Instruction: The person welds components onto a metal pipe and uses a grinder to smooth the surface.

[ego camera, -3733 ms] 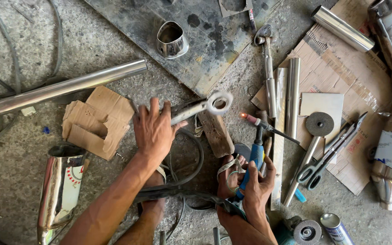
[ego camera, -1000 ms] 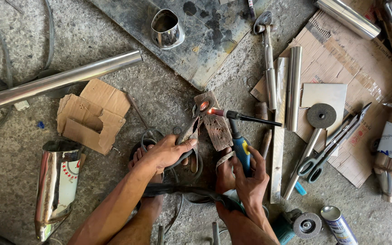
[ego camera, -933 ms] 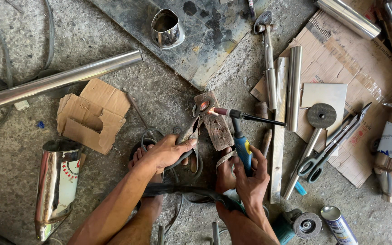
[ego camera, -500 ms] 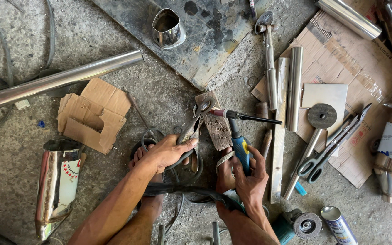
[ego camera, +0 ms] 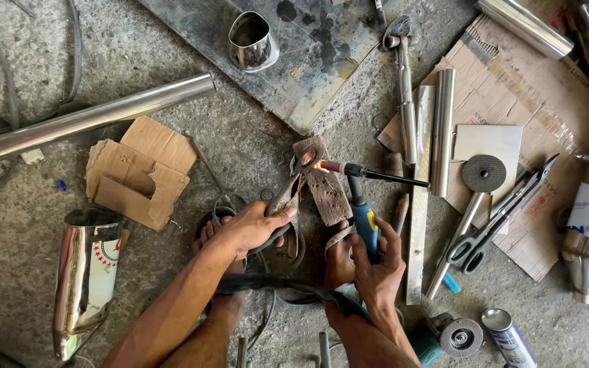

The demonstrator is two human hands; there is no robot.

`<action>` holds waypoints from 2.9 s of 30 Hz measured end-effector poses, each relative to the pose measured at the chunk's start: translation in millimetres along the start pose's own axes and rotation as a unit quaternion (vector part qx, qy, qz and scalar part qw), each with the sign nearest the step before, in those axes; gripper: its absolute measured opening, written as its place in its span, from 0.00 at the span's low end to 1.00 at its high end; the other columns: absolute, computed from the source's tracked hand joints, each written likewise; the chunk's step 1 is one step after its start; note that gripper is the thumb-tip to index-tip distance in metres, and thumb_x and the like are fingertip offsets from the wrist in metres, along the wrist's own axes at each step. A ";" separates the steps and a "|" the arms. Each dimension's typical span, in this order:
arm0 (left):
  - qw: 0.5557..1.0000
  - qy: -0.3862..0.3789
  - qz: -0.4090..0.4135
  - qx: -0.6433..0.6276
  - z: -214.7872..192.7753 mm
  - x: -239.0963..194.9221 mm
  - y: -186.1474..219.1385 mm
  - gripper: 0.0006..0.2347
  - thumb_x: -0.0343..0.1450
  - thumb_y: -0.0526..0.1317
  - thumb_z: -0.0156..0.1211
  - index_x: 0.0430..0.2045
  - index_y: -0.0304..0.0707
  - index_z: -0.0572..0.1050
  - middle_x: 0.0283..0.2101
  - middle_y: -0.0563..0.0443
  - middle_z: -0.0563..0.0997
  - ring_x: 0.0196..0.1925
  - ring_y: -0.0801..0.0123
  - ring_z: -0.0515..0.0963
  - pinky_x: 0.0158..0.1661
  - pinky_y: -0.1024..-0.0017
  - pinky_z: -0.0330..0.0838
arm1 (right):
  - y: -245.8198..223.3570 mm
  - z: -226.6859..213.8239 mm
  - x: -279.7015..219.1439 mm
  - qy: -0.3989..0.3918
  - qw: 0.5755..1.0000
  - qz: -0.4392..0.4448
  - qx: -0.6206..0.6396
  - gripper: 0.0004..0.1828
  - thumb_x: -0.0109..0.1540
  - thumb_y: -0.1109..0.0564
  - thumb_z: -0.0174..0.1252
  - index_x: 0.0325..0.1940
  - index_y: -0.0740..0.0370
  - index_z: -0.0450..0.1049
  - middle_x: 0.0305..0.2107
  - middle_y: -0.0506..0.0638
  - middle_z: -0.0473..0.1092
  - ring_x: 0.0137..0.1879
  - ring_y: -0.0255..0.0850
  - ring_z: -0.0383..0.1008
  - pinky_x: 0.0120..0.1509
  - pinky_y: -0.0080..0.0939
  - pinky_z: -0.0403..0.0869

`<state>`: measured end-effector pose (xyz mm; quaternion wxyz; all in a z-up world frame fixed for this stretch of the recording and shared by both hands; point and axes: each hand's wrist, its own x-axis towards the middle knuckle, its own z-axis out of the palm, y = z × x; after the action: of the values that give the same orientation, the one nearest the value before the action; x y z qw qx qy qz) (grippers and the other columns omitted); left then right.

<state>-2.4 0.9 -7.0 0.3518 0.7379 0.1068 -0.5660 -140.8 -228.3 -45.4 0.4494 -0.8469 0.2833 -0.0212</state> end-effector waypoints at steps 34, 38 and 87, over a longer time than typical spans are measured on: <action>0.978 -0.066 0.074 0.184 -99.3 63.2 -13.4 0.31 0.69 0.72 0.51 0.24 0.38 0.79 0.20 0.46 0.84 0.23 0.62 0.79 0.31 0.69 0.69 | 1.0 7.7 34.2 -0.072 0.963 0.086 0.246 0.28 0.69 0.55 0.54 0.71 0.62 0.55 0.21 0.61 0.74 0.17 0.43 0.72 0.11 0.34 0.65; 0.970 -0.104 0.071 0.208 -95.0 69.1 -25.7 0.34 0.67 0.75 0.47 0.25 0.38 0.81 0.23 0.44 0.86 0.33 0.56 0.84 0.37 0.65 0.75 | 6.5 2.6 26.8 -0.090 0.963 0.099 0.234 0.29 0.69 0.53 0.54 0.71 0.62 0.54 0.26 0.60 0.76 0.21 0.43 0.76 0.14 0.35 0.70; 0.988 -0.049 0.011 0.143 -72.4 61.5 -7.1 0.35 0.70 0.72 0.47 0.41 0.32 0.77 0.23 0.46 0.81 0.30 0.60 0.80 0.37 0.63 0.70 | 7.3 12.8 29.7 -0.060 0.985 -0.066 0.149 0.30 0.67 0.56 0.61 0.71 0.63 0.60 0.28 0.58 0.79 0.31 0.42 0.79 0.44 0.43 0.77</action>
<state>69.4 37.5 -57.7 0.2536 0.7529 -0.0004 -0.6074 -115.5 -236.7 -65.1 0.5846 -0.7869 0.1928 -0.0422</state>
